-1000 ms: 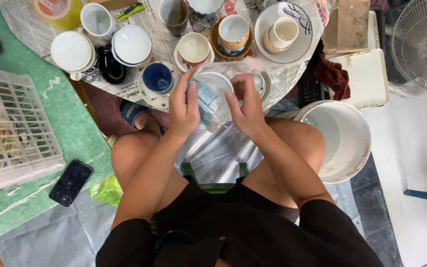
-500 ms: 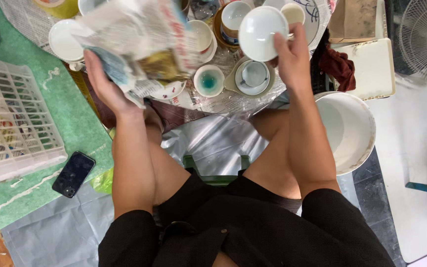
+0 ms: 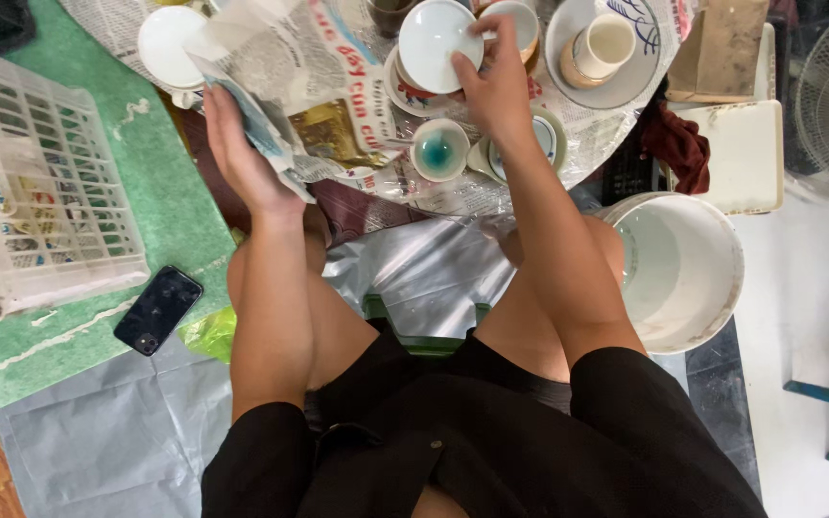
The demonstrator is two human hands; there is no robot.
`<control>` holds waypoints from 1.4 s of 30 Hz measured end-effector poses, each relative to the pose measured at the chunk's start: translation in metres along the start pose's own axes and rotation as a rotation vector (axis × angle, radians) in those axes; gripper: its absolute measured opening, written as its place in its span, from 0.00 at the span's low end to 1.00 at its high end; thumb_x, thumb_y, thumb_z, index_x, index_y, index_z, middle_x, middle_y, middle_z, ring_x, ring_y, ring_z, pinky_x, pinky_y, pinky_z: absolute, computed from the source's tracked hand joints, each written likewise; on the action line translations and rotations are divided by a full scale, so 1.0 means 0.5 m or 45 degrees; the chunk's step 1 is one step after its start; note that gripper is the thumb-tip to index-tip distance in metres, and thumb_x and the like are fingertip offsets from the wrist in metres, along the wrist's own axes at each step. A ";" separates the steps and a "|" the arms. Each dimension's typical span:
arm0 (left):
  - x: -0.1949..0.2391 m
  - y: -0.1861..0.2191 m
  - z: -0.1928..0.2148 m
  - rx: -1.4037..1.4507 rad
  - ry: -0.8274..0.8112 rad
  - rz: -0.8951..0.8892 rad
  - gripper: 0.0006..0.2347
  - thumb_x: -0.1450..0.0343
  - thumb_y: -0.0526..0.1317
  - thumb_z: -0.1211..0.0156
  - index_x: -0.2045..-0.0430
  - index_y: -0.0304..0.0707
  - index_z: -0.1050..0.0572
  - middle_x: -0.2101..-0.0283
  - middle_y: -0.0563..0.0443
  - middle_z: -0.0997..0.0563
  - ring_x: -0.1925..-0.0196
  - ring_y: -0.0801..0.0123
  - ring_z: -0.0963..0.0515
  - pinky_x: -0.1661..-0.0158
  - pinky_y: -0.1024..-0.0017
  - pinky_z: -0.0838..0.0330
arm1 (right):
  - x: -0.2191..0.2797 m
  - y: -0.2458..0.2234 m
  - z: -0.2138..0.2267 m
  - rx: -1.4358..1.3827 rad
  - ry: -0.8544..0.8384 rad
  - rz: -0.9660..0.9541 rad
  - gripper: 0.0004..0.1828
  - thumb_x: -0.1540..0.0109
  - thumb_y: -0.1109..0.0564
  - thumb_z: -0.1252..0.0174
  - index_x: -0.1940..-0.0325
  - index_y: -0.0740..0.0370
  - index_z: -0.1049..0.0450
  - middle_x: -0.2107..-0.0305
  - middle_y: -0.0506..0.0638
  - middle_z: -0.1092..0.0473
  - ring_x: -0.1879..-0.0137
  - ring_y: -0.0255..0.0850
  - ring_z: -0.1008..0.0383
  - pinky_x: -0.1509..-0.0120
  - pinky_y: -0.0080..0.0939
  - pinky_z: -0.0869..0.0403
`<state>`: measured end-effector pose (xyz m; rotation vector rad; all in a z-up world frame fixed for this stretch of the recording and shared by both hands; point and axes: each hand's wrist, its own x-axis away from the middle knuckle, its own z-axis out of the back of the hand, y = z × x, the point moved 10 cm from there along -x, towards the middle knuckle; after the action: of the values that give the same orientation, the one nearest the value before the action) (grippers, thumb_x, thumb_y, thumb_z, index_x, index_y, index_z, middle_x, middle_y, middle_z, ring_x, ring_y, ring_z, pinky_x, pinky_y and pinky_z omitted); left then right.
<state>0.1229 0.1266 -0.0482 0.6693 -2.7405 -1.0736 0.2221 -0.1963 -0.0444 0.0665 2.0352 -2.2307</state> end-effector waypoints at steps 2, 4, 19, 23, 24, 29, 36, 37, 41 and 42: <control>-0.001 0.006 -0.007 0.001 0.016 -0.010 0.22 0.19 0.44 0.48 0.33 0.27 0.37 0.37 0.43 0.27 0.37 0.61 0.25 0.37 0.62 0.31 | -0.007 0.008 -0.015 0.114 0.009 0.046 0.14 0.32 0.64 0.40 0.45 0.66 0.35 0.58 0.51 0.29 0.59 0.35 0.21 0.63 0.36 0.16; 0.004 0.013 -0.013 -0.003 0.004 -0.025 0.21 0.18 0.44 0.48 0.33 0.27 0.36 0.36 0.42 0.26 0.37 0.62 0.25 0.36 0.64 0.32 | -0.004 0.018 -0.009 0.418 0.047 0.042 0.13 0.32 0.63 0.38 0.46 0.64 0.33 0.62 0.51 0.28 0.66 0.36 0.26 0.64 0.38 0.23; 0.011 0.016 -0.020 0.010 -0.051 -0.043 0.19 0.17 0.43 0.49 0.36 0.26 0.34 0.41 0.43 0.23 0.41 0.63 0.24 0.38 0.65 0.31 | 0.029 -0.066 -0.048 1.135 0.160 0.404 0.12 0.35 0.56 0.35 0.51 0.59 0.29 0.57 0.53 0.27 0.50 0.56 0.29 0.50 0.54 0.28; 0.010 0.000 -0.003 -0.027 -0.011 -0.069 0.19 0.17 0.42 0.49 0.35 0.25 0.35 0.40 0.43 0.24 0.40 0.65 0.24 0.38 0.66 0.31 | 0.034 -0.054 -0.051 1.168 0.123 0.293 0.12 0.32 0.51 0.37 0.51 0.58 0.29 0.56 0.53 0.28 0.49 0.57 0.29 0.48 0.55 0.28; 0.010 -0.003 0.002 -0.029 0.007 -0.073 0.19 0.17 0.42 0.48 0.35 0.25 0.35 0.39 0.43 0.25 0.40 0.65 0.25 0.38 0.66 0.31 | 0.036 -0.056 -0.049 1.146 0.127 0.280 0.12 0.31 0.51 0.37 0.50 0.58 0.29 0.53 0.54 0.28 0.47 0.57 0.29 0.48 0.55 0.28; 0.028 0.013 -0.011 -0.238 0.014 -0.177 0.21 0.17 0.44 0.51 0.32 0.27 0.39 0.35 0.40 0.27 0.35 0.61 0.27 0.34 0.63 0.33 | 0.083 -0.142 -0.013 1.144 0.266 0.482 0.16 0.29 0.53 0.35 0.40 0.58 0.29 0.39 0.58 0.34 0.35 0.59 0.32 0.34 0.54 0.31; 0.104 -0.024 -0.078 -0.657 -0.036 -0.307 0.20 0.14 0.43 0.57 0.28 0.32 0.45 0.33 0.42 0.33 0.30 0.63 0.33 0.28 0.65 0.41 | 0.242 -0.126 -0.073 -0.231 -0.629 0.295 0.57 0.41 0.46 0.26 0.23 0.63 0.57 0.29 0.54 0.47 0.26 0.45 0.42 0.21 0.49 0.41; 0.123 -0.040 -0.097 -0.760 -0.095 -0.338 0.21 0.15 0.43 0.57 0.28 0.32 0.47 0.31 0.42 0.36 0.27 0.62 0.37 0.26 0.64 0.45 | 0.242 -0.080 -0.067 -0.299 -0.472 0.118 0.46 0.38 0.48 0.30 0.26 0.64 0.50 0.34 0.54 0.42 0.30 0.43 0.38 0.26 0.47 0.36; 0.179 -0.104 -0.165 -0.840 -0.392 -0.271 0.19 0.15 0.41 0.52 0.32 0.33 0.45 0.33 0.42 0.36 0.29 0.62 0.38 0.27 0.65 0.48 | 0.240 0.043 0.005 -0.547 0.098 -0.300 0.20 0.29 0.53 0.43 0.37 0.66 0.32 0.50 0.50 0.28 0.50 0.36 0.27 0.50 0.37 0.25; 0.188 -0.118 -0.180 -0.776 -0.475 -0.210 0.18 0.15 0.41 0.50 0.34 0.33 0.43 0.36 0.42 0.33 0.32 0.63 0.35 0.30 0.66 0.45 | 0.232 0.051 0.032 -0.607 0.224 -0.330 0.17 0.28 0.54 0.45 0.39 0.67 0.30 0.54 0.49 0.26 0.56 0.34 0.27 0.58 0.34 0.24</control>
<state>0.0843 -0.0089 -0.0252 0.6471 -2.4140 -2.1283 0.1110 -0.2212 -0.0813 -0.0503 2.7568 -1.8506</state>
